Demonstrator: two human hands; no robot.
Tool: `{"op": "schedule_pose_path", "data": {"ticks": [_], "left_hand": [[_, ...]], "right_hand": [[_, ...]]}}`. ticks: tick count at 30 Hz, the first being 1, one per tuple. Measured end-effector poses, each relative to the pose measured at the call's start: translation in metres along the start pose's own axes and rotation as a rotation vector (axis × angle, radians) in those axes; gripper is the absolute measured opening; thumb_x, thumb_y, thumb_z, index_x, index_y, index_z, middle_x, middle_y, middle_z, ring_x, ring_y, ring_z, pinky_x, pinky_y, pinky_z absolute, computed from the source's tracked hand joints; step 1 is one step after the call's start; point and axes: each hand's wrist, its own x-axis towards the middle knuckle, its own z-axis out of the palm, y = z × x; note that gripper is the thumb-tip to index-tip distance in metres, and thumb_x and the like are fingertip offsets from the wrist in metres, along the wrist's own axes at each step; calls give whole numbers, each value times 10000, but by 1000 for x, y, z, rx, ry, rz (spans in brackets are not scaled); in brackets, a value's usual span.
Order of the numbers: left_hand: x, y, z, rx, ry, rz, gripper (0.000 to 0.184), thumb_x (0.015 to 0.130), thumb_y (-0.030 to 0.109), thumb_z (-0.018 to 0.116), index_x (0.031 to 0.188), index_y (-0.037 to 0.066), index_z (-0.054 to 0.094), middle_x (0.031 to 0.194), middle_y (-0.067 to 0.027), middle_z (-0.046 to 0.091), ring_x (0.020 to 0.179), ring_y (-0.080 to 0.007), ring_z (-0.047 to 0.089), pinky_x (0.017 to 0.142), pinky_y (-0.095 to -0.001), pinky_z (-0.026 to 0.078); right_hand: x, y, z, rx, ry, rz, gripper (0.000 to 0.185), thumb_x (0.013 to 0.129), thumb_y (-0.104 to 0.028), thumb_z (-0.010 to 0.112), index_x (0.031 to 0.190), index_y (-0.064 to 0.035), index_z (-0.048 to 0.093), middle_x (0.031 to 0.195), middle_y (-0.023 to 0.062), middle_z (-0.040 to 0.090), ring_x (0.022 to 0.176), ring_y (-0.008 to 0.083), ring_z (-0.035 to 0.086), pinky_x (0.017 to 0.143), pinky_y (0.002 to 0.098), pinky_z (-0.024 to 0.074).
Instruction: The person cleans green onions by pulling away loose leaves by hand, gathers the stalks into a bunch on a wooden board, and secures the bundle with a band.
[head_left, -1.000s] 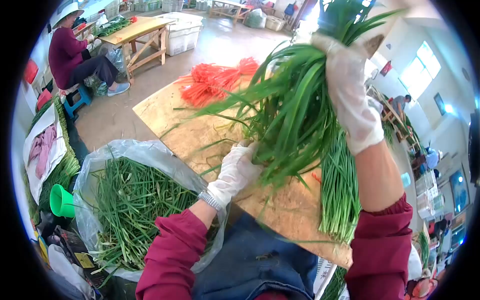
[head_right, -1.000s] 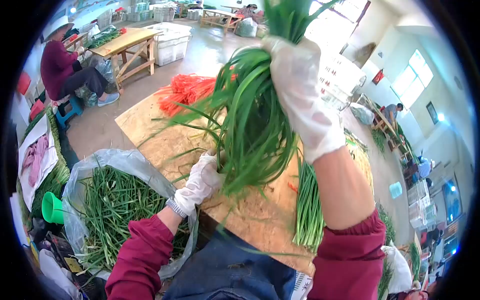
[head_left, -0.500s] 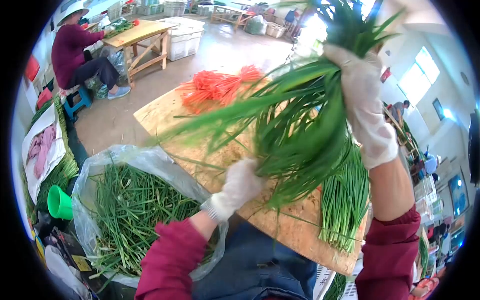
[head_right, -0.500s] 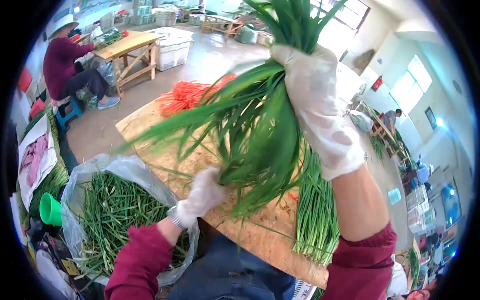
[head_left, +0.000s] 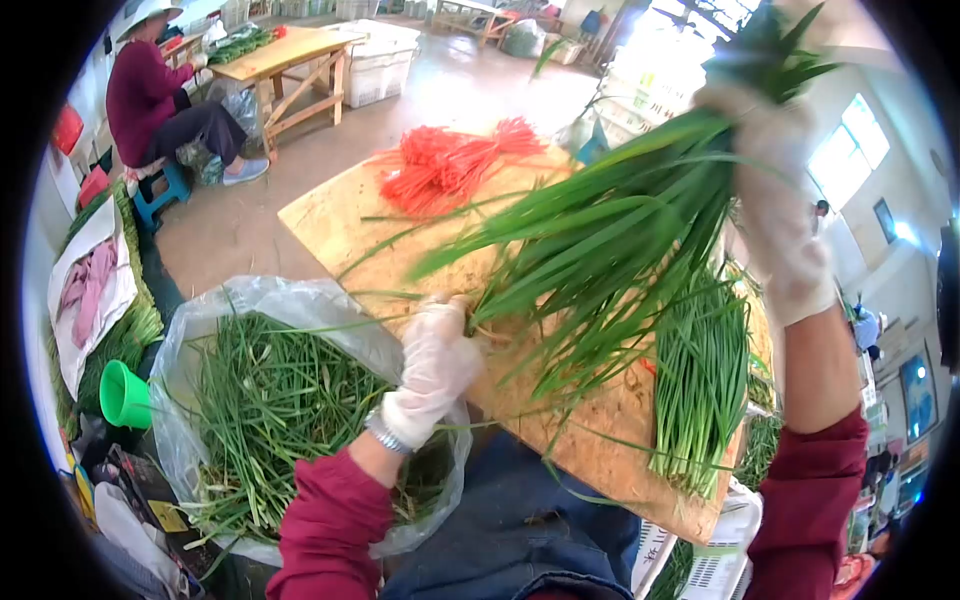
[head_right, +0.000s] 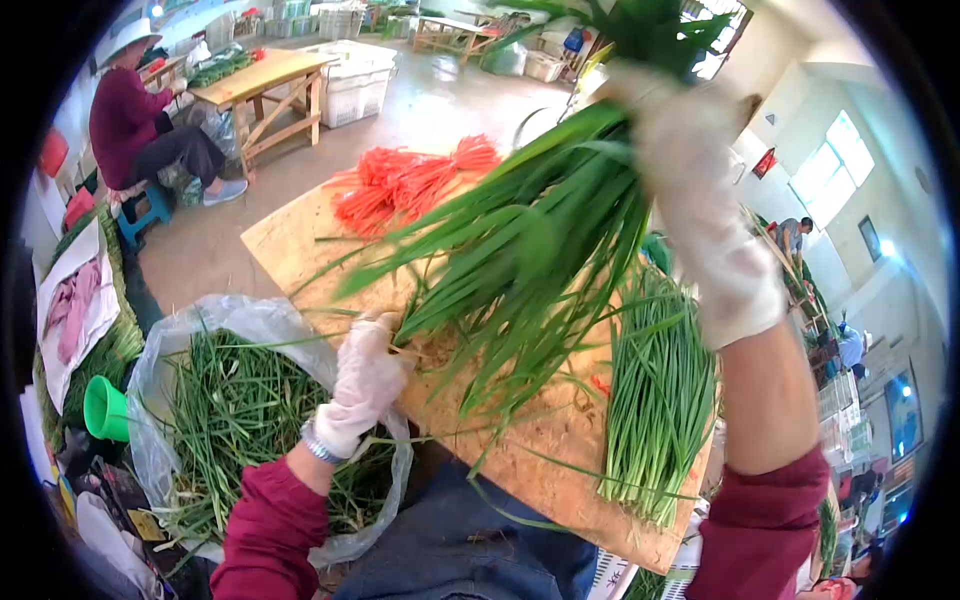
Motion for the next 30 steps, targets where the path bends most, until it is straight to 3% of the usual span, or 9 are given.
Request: {"op": "schedule_pose_path", "data": {"ticks": [4,6,8,11,12,21,25,28,30], "left_hand": [[-29,13,-42,-98,-141,-74,477,732,178,670,1147,-29,556,1069,-201,598,1011,-315,572,872,-350,444],[-45,6,-61,-211,-205,-234,454,752,181,660,1146,-24,564,1062,-192,612,992,-304,588,867,-339,450],[-59,0,-83,-135,-358,-260,384,760,166,650,1092,-20,602,1015,-185,636,936,-282,612,835,-326,465],[-71,-1,-120,-305,-453,-496,250,772,136,636,968,-17,663,908,-164,671,850,-243,638,773,-308,487],[-74,-6,-124,-273,-363,-421,223,779,123,629,940,-26,669,822,-146,673,801,-201,641,735,-289,497],[58,36,-139,-683,210,-54,304,883,174,526,1091,-33,607,1032,-139,641,988,-182,593,879,-265,435],[135,52,-133,-950,-119,180,480,943,363,422,1209,-24,524,1188,-131,572,1118,-191,522,946,-336,396],[163,51,-122,-1183,-642,173,623,922,521,379,1315,40,428,1341,-118,442,1235,-230,417,1027,-388,329],[133,34,-126,-1084,-809,36,642,910,549,368,1333,68,395,1354,-123,421,1240,-259,406,1002,-431,344]], "right_hand": [[8,-29,2,523,306,379,163,863,-108,496,819,-49,641,663,94,628,614,181,629,543,328,506],[-8,3,10,-560,139,-275,147,857,-129,532,820,-22,627,725,109,640,684,204,646,601,346,521],[0,4,6,-409,93,-238,133,863,-116,512,832,-40,617,758,130,647,697,213,653,614,359,531],[5,-29,-4,459,1,305,150,852,-144,536,808,-20,608,682,113,638,550,204,622,515,351,521],[8,-36,-4,698,100,503,185,845,-172,565,792,0,609,634,92,631,459,195,593,453,334,505],[-15,-80,8,647,-17,427,200,797,-186,617,768,9,644,661,75,617,530,151,569,514,246,463],[1,-126,-16,732,-106,358,292,849,-209,561,1033,15,603,734,44,614,568,123,585,551,240,504],[24,-123,-31,1061,-572,282,375,889,-297,516,1115,-1,557,812,59,612,624,140,583,606,278,524],[9,-123,-16,986,-396,254,344,887,-311,500,1063,-26,575,856,70,581,674,154,556,626,298,506]]}}
